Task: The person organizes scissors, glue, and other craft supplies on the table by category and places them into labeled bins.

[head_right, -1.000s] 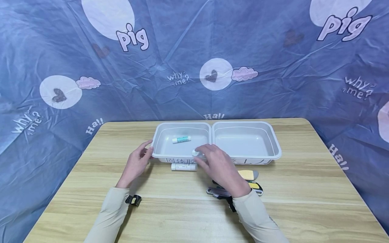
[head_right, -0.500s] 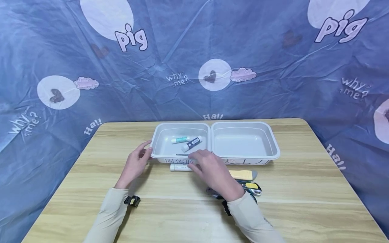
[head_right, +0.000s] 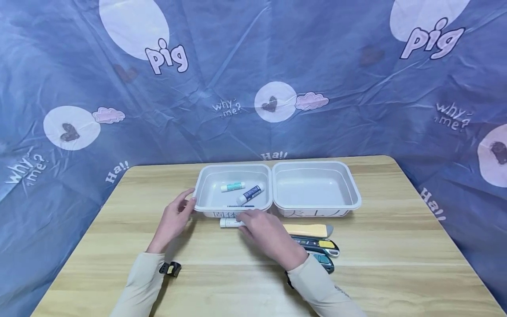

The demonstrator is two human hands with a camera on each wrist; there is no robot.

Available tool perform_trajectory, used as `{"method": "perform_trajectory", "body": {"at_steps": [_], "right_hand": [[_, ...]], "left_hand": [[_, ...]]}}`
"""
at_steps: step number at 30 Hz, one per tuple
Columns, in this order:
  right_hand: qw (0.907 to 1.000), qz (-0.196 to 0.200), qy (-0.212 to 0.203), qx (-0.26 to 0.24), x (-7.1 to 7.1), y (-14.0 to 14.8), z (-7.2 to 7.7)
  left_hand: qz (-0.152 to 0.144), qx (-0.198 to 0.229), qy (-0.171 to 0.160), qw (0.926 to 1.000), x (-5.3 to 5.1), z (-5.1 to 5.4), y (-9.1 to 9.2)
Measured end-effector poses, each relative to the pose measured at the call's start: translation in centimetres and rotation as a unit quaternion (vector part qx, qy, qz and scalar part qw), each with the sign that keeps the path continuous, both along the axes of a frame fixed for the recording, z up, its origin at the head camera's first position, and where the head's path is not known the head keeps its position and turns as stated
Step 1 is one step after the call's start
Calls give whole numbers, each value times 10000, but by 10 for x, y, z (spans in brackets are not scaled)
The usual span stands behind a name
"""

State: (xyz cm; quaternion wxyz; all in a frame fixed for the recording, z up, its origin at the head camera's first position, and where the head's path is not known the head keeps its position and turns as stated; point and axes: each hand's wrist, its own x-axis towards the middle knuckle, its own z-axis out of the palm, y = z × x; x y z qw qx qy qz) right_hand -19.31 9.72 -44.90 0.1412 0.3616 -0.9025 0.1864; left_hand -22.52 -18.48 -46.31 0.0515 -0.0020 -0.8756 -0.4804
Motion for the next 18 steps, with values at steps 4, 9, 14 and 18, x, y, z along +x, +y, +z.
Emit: {"method": "perform_trajectory", "body": {"at_steps": [4, 9, 14, 18], "right_hand": [[9999, 3, 96, 77, 1, -3, -6], [9992, -66, 245, 299, 2, -9, -12], [9971, -136, 517, 545, 2, -14, -17], [9945, -277, 582, 822, 3, -17, -19]], "left_hand": [[13, 37, -89, 10000, 2, -2, 0], [45, 72, -77, 9999, 3, -2, -1], [60, 72, -15, 10000, 2, -2, -1], [64, 67, -17, 10000, 1, -2, 0]]}}
